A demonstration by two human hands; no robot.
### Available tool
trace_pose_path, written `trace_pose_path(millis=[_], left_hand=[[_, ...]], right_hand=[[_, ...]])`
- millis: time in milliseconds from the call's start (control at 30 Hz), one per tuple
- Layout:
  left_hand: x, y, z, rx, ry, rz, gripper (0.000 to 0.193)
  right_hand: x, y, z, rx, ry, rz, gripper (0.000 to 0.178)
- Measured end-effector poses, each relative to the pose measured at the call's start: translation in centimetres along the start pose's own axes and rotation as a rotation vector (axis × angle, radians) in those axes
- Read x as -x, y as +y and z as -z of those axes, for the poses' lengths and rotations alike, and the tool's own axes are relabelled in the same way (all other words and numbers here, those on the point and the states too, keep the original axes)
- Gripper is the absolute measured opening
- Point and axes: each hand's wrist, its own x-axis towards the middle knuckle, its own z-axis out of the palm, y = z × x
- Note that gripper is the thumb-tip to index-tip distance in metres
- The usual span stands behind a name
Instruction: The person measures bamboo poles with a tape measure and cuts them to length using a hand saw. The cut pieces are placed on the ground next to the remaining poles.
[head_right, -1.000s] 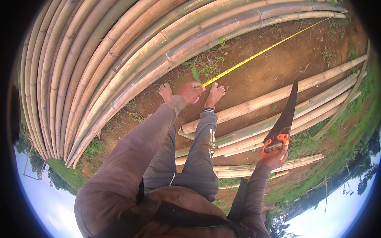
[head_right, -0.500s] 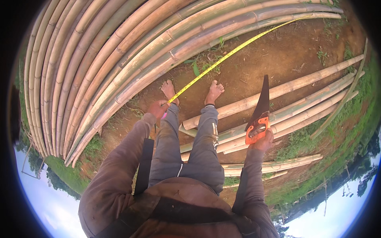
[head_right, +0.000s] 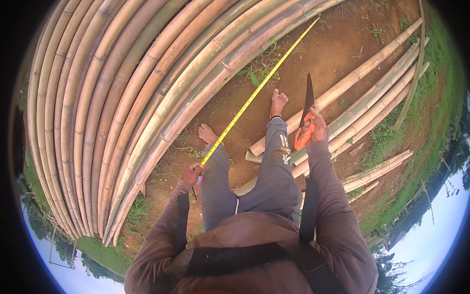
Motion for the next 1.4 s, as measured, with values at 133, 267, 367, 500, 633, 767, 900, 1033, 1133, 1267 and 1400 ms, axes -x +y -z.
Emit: trace_pose_path(millis=[133, 267, 367, 500, 633, 767, 900, 1033, 1133, 1267, 1400], left_hand=[[4.9, -2.4, 8.5, 0.017, -0.062, -0.022, 0.033], [9.0, -9.0, 14.5, 0.069, -0.091, 0.015, 0.031], [11.5, -7.5, 16.0, 0.039, -0.048, 0.121, 0.028], [10.6, -9.8, 17.0, 0.083, -0.062, 0.191, 0.026], [10.3, -9.3, 16.0, 0.053, -0.150, 0.249, 0.024], [6.2, -5.1, 13.1, -0.058, -0.055, -0.007, 0.032], [-0.8, 5.0, 6.8, -0.037, -0.010, -0.098, 0.036], [-5.6, 7.5, 4.6, -0.066, 0.114, -0.161, 0.035], [-6.8, 4.0, 6.1, -0.173, 0.161, -0.207, 0.036], [-11.1, -0.4, 9.9, -0.160, 0.262, -0.138, 0.039], [-16.0, -1.5, 12.1, -0.085, 0.213, -0.084, 0.040]], right_hand=[[0.7, 7.1, -5.4, 0.194, 0.179, 0.279, 0.044], [-6.2, 8.3, -8.9, 0.318, 0.298, 0.209, 0.054], [-8.7, 6.8, -12.5, 0.135, 0.159, 0.037, 0.069], [-14.8, 6.2, -14.8, -0.067, -0.006, 0.109, 0.050], [-16.9, 4.8, -16.3, 0.191, -0.085, 0.225, 0.020], [-12.1, 9.7, -17.9, 0.423, 0.014, 0.301, 0.014], [-3.5, 18.2, -17.2, 0.603, -0.122, 0.332, 0.014], [-2.7, 21.4, -16.4, 0.364, 0.083, 0.070, 0.019], [-8.6, 19.2, -15.8, 0.508, 0.292, 0.352, 0.023], [-18.8, 14.5, -15.1, 1.003, 0.533, 0.952, 0.030], [-28.0, 12.4, -16.2, 0.805, 0.409, 0.493, 0.035]])
